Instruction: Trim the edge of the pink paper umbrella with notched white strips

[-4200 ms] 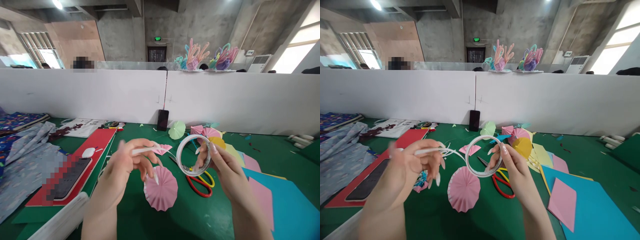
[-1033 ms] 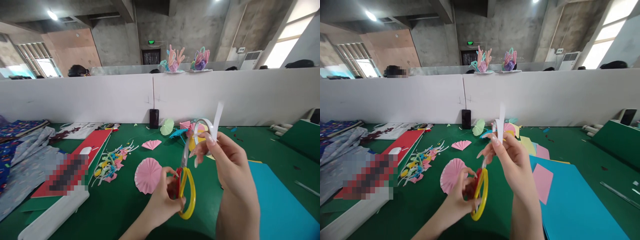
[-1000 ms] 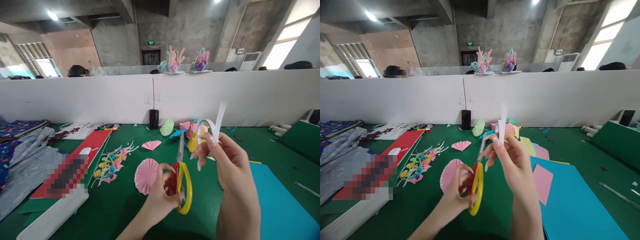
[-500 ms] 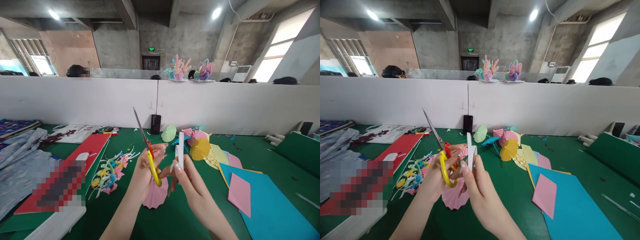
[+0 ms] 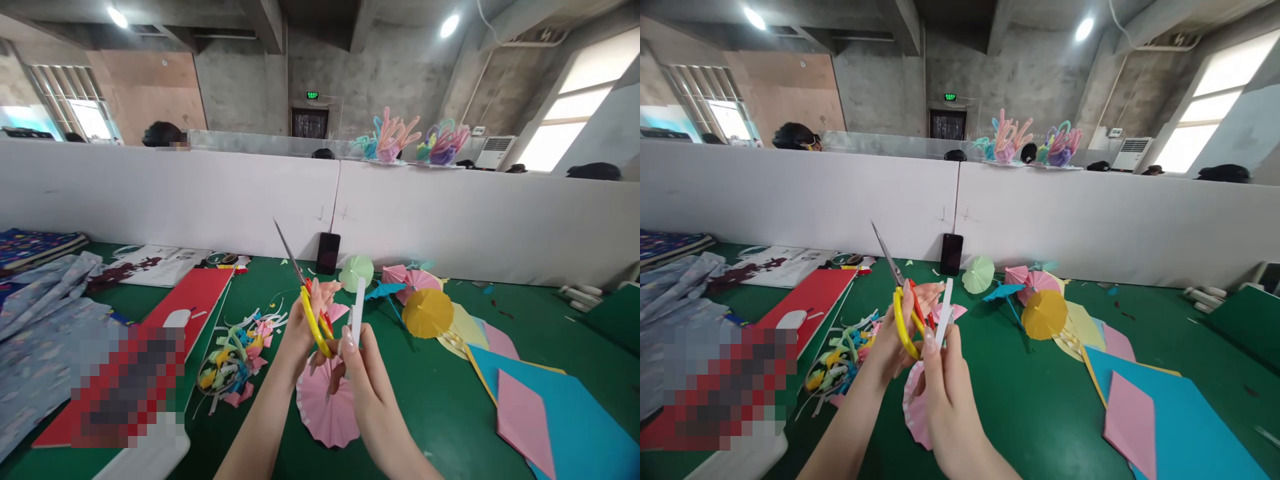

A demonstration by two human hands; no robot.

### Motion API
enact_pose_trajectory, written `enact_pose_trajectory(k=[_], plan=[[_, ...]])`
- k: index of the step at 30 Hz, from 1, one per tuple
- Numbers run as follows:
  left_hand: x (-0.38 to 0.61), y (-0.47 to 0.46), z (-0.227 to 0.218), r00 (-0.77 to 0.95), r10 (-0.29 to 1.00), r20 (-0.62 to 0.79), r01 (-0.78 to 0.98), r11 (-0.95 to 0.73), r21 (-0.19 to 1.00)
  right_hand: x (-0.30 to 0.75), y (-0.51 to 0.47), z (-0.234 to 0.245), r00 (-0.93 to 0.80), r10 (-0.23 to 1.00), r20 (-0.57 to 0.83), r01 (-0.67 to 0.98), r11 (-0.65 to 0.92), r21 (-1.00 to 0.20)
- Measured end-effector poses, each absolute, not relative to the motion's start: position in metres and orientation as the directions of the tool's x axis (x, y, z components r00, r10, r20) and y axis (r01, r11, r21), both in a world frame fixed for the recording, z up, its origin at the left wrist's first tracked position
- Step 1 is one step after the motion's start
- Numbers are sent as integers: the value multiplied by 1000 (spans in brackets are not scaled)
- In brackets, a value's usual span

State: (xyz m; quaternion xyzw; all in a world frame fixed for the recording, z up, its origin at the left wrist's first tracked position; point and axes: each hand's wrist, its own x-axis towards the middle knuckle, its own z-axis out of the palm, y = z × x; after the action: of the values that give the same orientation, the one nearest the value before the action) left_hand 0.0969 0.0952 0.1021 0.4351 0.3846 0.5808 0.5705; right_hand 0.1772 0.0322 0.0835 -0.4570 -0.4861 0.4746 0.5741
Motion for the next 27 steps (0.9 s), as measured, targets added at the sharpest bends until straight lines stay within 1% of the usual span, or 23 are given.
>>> enact_pose_trajectory(k=[4, 7, 10, 14, 16, 19, 22, 24, 26, 27], plan=[[94, 101, 96, 3, 989, 150, -231, -145, 962, 173, 30, 84, 24, 995, 95, -218, 98, -971], [93, 106, 93, -1, 979, 205, -160, -202, 966, 173, 29, 86, 4, 998, 61, -234, 60, -971], [91, 111, 89, -2, 968, 250, -87, -249, 964, 174, 29, 87, 38, 997, 65, -255, 72, -964], [87, 118, 81, -96, 933, 348, 18, -348, 937, 175, 28, 84, -16, 996, 84, -275, 76, -958], [85, 119, 79, -134, 913, 385, 58, -380, 923, 177, 29, 84, -84, 994, 73, -258, 49, -965], [84, 120, 80, -132, 914, 383, 98, -373, 923, 188, 32, 88, -171, 982, 80, -183, 48, -982], [79, 118, 86, -116, 917, 381, 111, -369, 923, 209, 39, 97, -185, 975, 120, -76, 108, -991], [71, 115, 91, -106, 909, 402, 122, -390, 913, 226, 44, 104, -178, 971, 162, -35, 158, -987], [61, 110, 94, -72, 901, 428, 196, -408, 892, 241, 47, 110, -190, 960, 204, 3, 208, -978], [55, 107, 95, -43, 897, 439, 273, -412, 869, 247, 47, 112, -203, 955, 216, 8, 223, -975]])
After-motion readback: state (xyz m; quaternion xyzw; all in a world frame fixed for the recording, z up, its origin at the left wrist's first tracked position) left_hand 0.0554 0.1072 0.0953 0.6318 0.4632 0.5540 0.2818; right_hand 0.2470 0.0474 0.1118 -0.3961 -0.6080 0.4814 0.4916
